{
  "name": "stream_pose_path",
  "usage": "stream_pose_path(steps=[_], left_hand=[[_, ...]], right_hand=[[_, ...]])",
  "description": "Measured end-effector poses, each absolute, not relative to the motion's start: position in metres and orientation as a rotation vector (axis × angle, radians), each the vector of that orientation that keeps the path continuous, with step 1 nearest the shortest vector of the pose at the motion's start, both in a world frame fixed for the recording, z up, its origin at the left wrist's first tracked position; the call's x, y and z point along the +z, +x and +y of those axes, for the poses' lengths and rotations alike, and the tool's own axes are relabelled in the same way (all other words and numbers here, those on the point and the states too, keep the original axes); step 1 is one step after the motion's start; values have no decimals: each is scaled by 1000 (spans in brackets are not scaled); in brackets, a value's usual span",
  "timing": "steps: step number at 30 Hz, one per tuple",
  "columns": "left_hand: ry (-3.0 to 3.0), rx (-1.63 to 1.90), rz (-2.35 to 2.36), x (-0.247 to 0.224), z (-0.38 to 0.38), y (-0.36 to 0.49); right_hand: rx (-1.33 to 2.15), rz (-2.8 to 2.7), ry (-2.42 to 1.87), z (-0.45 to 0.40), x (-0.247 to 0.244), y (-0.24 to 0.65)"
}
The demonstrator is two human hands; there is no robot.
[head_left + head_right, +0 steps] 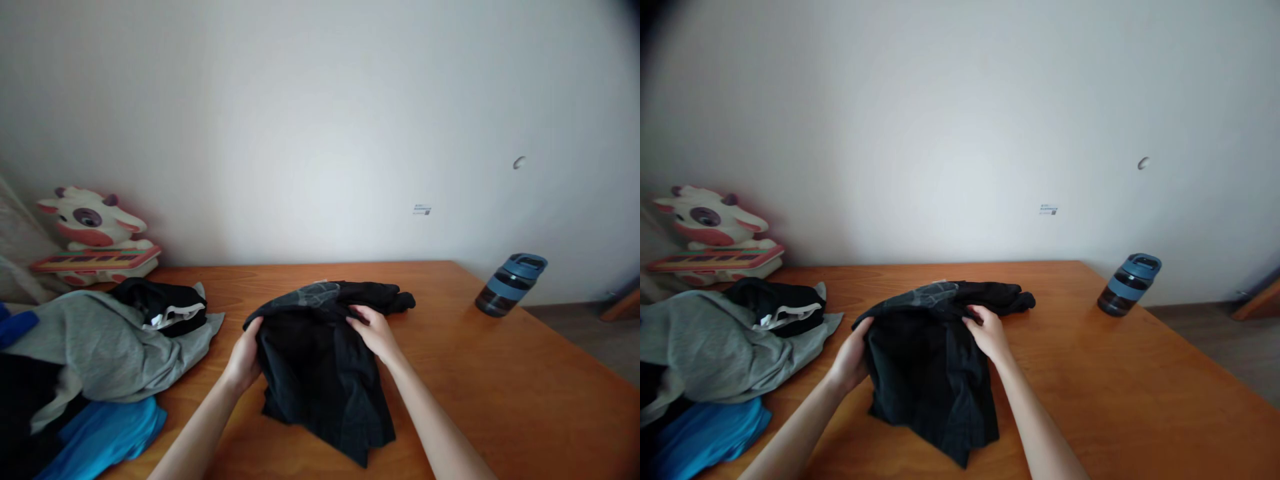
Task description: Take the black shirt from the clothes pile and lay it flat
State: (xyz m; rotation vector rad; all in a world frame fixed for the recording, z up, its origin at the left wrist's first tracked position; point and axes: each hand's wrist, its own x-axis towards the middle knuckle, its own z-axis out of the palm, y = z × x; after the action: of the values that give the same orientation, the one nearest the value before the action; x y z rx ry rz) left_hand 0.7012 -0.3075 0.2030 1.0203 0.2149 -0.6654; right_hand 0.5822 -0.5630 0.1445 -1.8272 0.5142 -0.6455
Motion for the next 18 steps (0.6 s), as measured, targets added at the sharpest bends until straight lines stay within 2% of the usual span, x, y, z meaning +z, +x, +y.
stream_pose_path(steps=[3,6,10,12,16,18], left_hand=[[1038,-413,215,209,-293,723],[1193,-388,160,213,-270,734],[1524,-851,-262,219,-234,740],[1634,-962,-436,219,-229,743],[1748,-535,-342,204,-259,743],[1769,-455,-414,194,-279,733]], right_hand=[[-875,592,-1825,-583,161,568],[-952,606,-1806,-593,179,549],[-367,532,-1819,-601,194,529],[-184,560,-1795,-600,195,527],[-183,621,-1874,-582,185,540],[-165,566,-2003,-569,177,547]])
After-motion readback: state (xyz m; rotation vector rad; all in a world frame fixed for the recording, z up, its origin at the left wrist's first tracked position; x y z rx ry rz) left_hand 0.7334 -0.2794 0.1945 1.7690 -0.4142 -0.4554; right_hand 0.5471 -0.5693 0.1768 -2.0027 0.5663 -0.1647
